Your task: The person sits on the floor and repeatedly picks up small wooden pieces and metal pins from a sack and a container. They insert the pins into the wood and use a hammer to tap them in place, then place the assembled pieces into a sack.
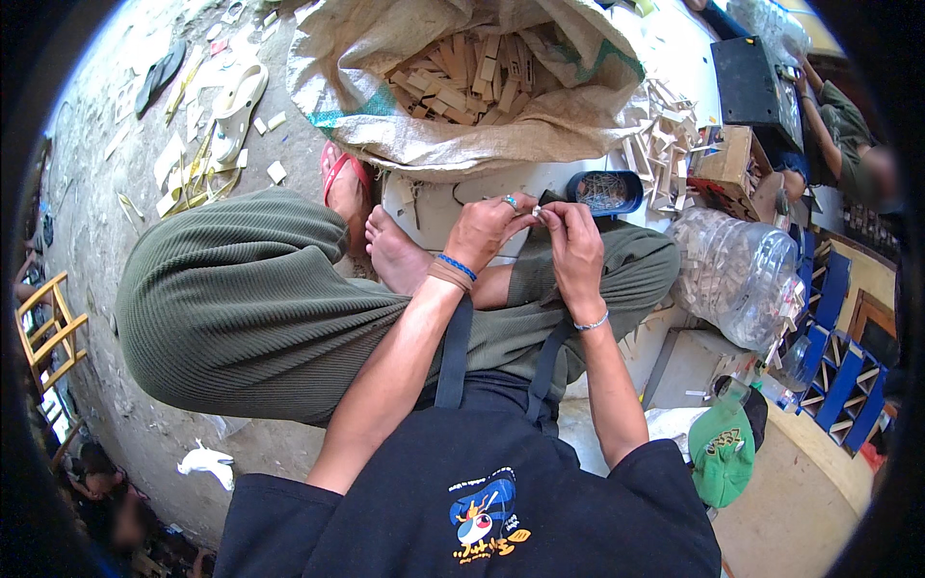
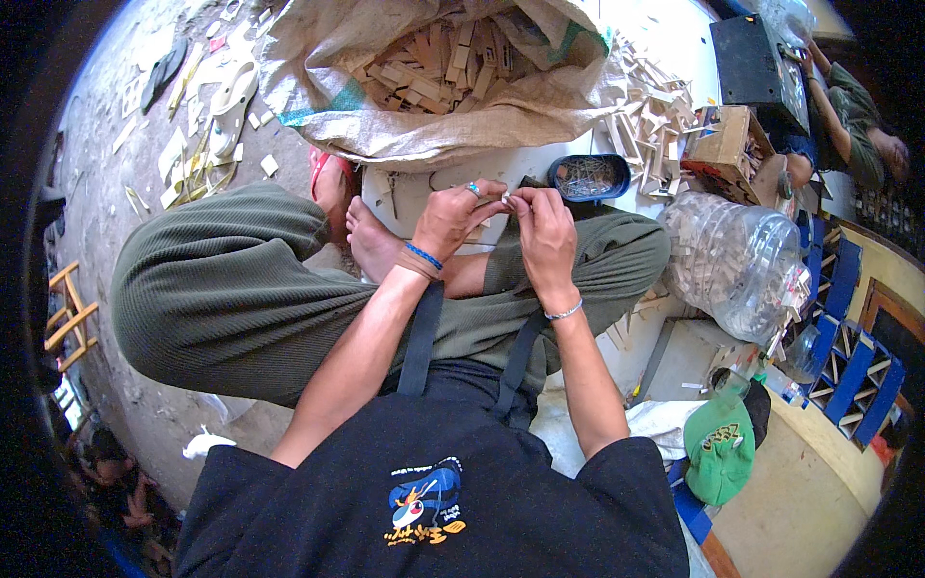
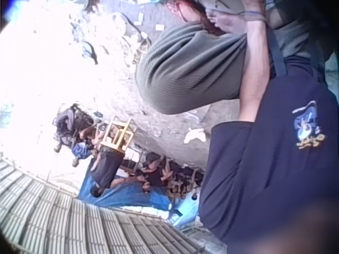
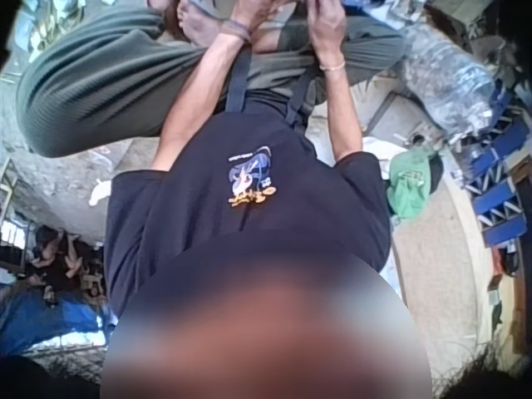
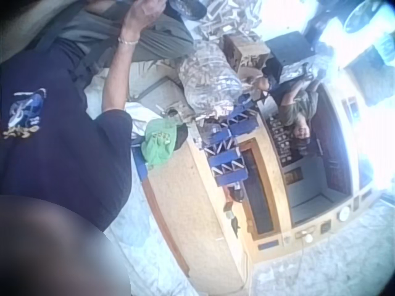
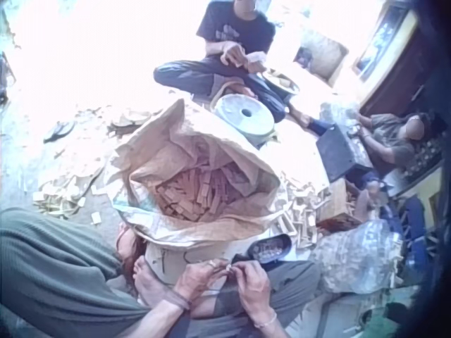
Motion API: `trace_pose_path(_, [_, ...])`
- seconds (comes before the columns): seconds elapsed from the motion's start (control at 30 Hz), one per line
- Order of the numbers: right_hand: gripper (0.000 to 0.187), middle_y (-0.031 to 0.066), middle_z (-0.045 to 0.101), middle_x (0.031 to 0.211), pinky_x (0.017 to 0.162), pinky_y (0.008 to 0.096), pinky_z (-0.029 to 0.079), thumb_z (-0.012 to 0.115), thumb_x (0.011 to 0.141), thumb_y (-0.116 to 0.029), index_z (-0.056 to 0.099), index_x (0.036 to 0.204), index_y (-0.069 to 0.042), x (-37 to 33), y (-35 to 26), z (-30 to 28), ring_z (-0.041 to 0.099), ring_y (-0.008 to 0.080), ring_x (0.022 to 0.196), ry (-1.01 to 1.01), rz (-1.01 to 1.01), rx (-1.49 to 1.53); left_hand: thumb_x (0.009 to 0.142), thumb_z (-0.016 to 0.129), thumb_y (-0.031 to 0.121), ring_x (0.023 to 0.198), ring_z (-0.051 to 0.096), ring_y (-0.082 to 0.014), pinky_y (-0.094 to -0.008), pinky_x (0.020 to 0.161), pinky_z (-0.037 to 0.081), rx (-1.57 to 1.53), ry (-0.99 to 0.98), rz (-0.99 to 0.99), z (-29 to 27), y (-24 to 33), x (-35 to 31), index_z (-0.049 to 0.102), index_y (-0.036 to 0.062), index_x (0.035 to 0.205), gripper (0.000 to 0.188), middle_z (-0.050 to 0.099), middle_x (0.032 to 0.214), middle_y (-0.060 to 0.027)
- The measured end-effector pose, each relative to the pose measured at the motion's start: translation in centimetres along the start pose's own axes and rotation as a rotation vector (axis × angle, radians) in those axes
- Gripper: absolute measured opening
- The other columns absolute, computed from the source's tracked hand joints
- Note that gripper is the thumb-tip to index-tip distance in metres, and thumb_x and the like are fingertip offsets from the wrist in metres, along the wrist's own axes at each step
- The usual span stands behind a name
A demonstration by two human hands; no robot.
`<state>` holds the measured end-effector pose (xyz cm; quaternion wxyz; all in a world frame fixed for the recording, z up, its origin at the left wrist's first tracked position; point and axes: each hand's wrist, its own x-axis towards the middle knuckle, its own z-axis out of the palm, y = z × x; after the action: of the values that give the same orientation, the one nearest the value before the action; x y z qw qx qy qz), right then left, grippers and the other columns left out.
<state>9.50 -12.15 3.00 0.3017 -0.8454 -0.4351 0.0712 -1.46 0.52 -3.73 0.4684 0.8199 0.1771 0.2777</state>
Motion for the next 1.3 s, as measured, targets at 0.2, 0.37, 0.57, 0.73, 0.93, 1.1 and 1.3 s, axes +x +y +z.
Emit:
trace_pose_path(0.2, [0.012,0.0140,0.067,0.097,0.076,0.0419,0.052,0.068,0.101,-0.013,0.070,0.104,-0.001,0.0,0.1,0.3,0.067,0.0331,0.086,0.014,-0.009,-0.008,0.091,0.079,0.027,0.078,0.073,-0.0318,-0.0424,0.066,0.057,0.021,-0.022,-0.017,-0.1,0.0,-0.1,0.070,0.0134,0.111,0.026,0.074,0.086,-0.0121])
trace_pose_path(0.37, [0.011,0.0137,0.067,0.097,0.076,0.0422,0.052,0.068,0.101,-0.013,0.069,0.103,-0.002,0.0,0.1,0.4,0.067,0.0334,0.086,0.015,-0.013,-0.018,0.092,0.079,0.026,0.079,0.074,-0.0319,-0.0420,0.067,0.058,0.018,-0.020,-0.015,-0.1,0.0,0.0,0.071,0.0126,0.112,0.025,0.075,0.089,-0.0119])
trace_pose_path(0.57, [0.011,0.0127,0.067,0.097,0.077,0.0429,0.052,0.067,0.101,-0.014,0.069,0.103,-0.004,0.0,0.1,0.6,0.066,0.0332,0.086,0.021,-0.056,-0.069,0.093,0.076,0.026,0.080,0.073,-0.0328,-0.0434,0.067,0.059,0.013,-0.014,-0.013,-0.1,0.0,-0.1,0.068,0.0135,0.109,0.021,0.075,0.090,-0.0096])
trace_pose_path(0.73, [0.008,0.0097,0.068,0.098,0.077,0.0413,0.051,0.068,0.100,-0.013,0.068,0.103,-0.006,-0.1,0.3,0.9,0.066,0.0306,0.086,0.039,-0.109,-0.144,0.093,0.076,0.025,0.080,0.073,-0.0331,-0.0436,0.068,0.059,-0.006,-0.020,-0.022,-0.1,-0.1,0.0,0.069,0.0127,0.109,0.022,0.075,0.090,-0.0099])
trace_pose_path(0.93, [0.007,0.0081,0.068,0.100,0.078,0.0400,0.050,0.068,0.100,-0.013,0.067,0.104,-0.007,-0.1,0.4,1.1,0.066,0.0290,0.087,0.053,-0.145,-0.173,0.093,0.076,0.025,0.082,0.074,-0.0331,-0.0435,0.069,0.059,-0.027,-0.014,-0.027,-0.1,0.0,0.0,0.069,0.0121,0.109,0.021,0.075,0.092,-0.0099])
trace_pose_path(1.1, [0.007,0.0079,0.068,0.100,0.078,0.0398,0.050,0.068,0.100,-0.013,0.068,0.104,-0.007,-0.1,0.5,1.1,0.066,0.0289,0.088,0.051,-0.148,-0.165,0.094,0.076,0.025,0.081,0.073,-0.0331,-0.0438,0.069,0.059,-0.021,-0.008,-0.019,0.0,-0.1,0.0,0.069,0.0124,0.108,0.021,0.075,0.092,-0.0098])
trace_pose_path(1.3, [0.008,0.0074,0.068,0.101,0.077,0.0395,0.050,0.068,0.100,-0.013,0.067,0.105,-0.008,-0.1,0.6,1.1,0.066,0.0284,0.088,0.053,-0.174,-0.197,0.093,0.076,0.025,0.081,0.073,-0.0330,-0.0439,0.068,0.059,-0.018,0.009,-0.012,0.1,-0.2,0.0,0.069,0.0135,0.109,0.021,0.075,0.091,-0.0098])
